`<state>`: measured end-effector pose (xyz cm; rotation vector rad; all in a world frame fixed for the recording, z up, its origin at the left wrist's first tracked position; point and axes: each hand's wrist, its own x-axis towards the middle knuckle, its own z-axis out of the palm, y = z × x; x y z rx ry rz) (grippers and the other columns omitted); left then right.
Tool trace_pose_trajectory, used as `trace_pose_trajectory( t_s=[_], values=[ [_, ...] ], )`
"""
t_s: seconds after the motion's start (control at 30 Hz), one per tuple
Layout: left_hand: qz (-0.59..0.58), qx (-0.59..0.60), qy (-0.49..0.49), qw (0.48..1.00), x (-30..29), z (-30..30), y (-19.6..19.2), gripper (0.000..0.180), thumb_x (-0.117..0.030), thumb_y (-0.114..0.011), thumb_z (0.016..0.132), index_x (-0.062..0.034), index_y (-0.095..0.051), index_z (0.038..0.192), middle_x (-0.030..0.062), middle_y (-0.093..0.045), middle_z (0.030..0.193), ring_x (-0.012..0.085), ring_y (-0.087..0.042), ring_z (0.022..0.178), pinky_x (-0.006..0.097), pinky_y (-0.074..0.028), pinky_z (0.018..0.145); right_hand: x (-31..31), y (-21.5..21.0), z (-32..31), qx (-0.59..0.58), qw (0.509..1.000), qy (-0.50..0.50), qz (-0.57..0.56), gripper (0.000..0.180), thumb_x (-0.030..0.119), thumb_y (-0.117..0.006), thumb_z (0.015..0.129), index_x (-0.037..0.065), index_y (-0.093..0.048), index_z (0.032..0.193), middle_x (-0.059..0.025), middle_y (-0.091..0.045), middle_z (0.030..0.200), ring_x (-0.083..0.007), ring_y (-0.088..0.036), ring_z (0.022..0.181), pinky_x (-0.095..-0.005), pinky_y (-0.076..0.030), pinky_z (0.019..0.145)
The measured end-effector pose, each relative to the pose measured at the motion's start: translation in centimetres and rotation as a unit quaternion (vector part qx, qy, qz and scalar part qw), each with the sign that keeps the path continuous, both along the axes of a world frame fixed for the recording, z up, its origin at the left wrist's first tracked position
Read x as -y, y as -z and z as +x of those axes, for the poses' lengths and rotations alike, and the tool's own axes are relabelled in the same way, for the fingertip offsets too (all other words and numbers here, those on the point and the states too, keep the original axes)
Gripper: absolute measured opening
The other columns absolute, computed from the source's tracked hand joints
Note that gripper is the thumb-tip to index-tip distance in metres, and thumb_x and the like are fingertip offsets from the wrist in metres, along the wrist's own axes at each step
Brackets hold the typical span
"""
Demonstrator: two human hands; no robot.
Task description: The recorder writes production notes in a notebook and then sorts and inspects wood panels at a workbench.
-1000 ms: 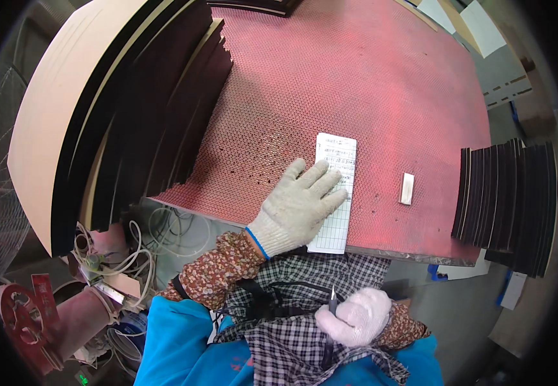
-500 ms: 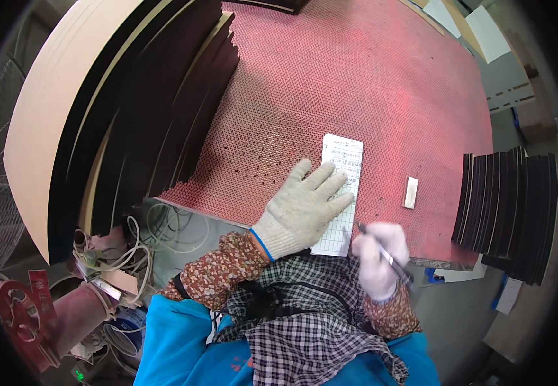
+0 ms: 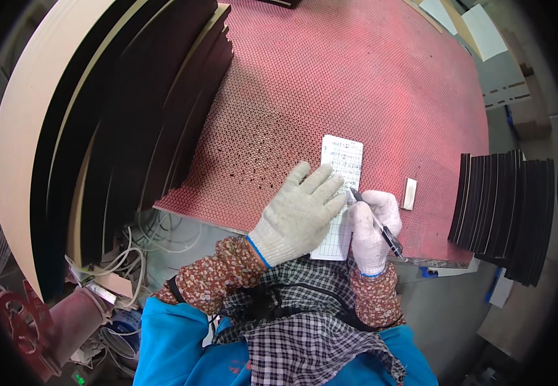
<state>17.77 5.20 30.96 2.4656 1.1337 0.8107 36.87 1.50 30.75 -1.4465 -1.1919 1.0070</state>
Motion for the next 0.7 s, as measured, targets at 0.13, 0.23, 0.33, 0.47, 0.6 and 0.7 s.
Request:
trace_pose_trajectory(
  t_s=[0.13, 0.23, 0.33, 0.47, 0.6, 0.7],
  values=[
    [-0.007, 0.004, 0.001, 1.000, 0.0, -0.1, 0.2, 0.038, -0.013, -0.071, 0.083, -0.0044, -0.071, 0.120, 0.0135, -0.065, 0.136, 0.0330, -0.056, 0.137, 0.054, -0.041, 0.116, -0.6, -0.1, -0.4, 0.071, 0.996, 0.002, 0.049, 0.010, 0.003, -0.066, 0.101, -0.002, -0.062, 0.109, -0.0037, -0.067, 0.084, -0.0077, -0.061, 0.070, -0.0266, -0.054, 0.064],
    [-0.010, 0.002, 0.003, 1.000, 0.0, 0.0, 0.2, 0.040, -0.014, -0.072, 0.082, -0.0052, -0.071, 0.121, 0.0132, -0.065, 0.136, 0.0330, -0.056, 0.138, 0.054, -0.040, 0.116, 0.3, -2.2, -0.8, 0.306, 0.932, -0.010, 0.193, 0.009, 0.002, -0.073, 0.090, 0.004, -0.067, 0.097, -0.0072, -0.068, 0.075, -0.0137, -0.064, 0.060, -0.0295, -0.051, 0.055],
    [-0.016, -0.006, 0.004, 1.000, 0.1, -0.3, 0.1, 0.041, -0.014, -0.072, 0.082, -0.0057, -0.071, 0.122, 0.0131, -0.065, 0.137, 0.0330, -0.056, 0.138, 0.055, -0.039, 0.117, 2.5, -6.5, -0.6, 0.367, 0.838, -0.255, 0.312, 0.022, 0.015, -0.083, 0.076, 0.009, -0.068, 0.090, 0.0003, -0.054, 0.065, -0.0153, -0.055, 0.053, -0.0304, -0.042, 0.046],
    [-0.006, 0.000, 0.004, 1.000, 0.0, -0.1, 0.3, 0.042, -0.014, -0.072, 0.082, -0.0058, -0.072, 0.123, 0.0138, -0.064, 0.138, 0.0334, -0.055, 0.138, 0.054, -0.039, 0.118, 5.4, -7.1, -1.1, 0.305, 0.818, -0.349, 0.342, 0.039, 0.017, -0.093, 0.067, 0.009, -0.071, 0.097, 0.0026, -0.041, 0.064, -0.0151, -0.044, 0.048, -0.0312, -0.032, 0.040],
    [-0.005, -0.011, 0.007, 1.000, 0.0, -0.3, -0.1, 0.042, -0.013, -0.072, 0.081, -0.0054, -0.072, 0.122, 0.0140, -0.064, 0.138, 0.0336, -0.055, 0.138, 0.054, -0.039, 0.117, 6.1, -8.4, 0.0, 0.305, 0.793, -0.418, 0.323, 0.028, 0.023, -0.089, 0.077, 0.009, -0.074, 0.096, 0.0052, -0.041, 0.064, -0.0119, -0.048, 0.050, -0.0271, -0.037, 0.041],
    [-0.007, -0.014, 0.010, 1.000, 0.0, -0.2, -0.2, 0.041, -0.012, -0.072, 0.081, -0.0050, -0.072, 0.122, 0.0139, -0.064, 0.137, 0.0336, -0.055, 0.138, 0.053, -0.040, 0.117, 6.6, -8.7, 0.5, 0.301, 0.795, -0.412, 0.329, 0.029, 0.024, -0.089, 0.076, 0.009, -0.074, 0.096, 0.0058, -0.041, 0.062, -0.0119, -0.051, 0.050, -0.0262, -0.039, 0.041]
  ],
)
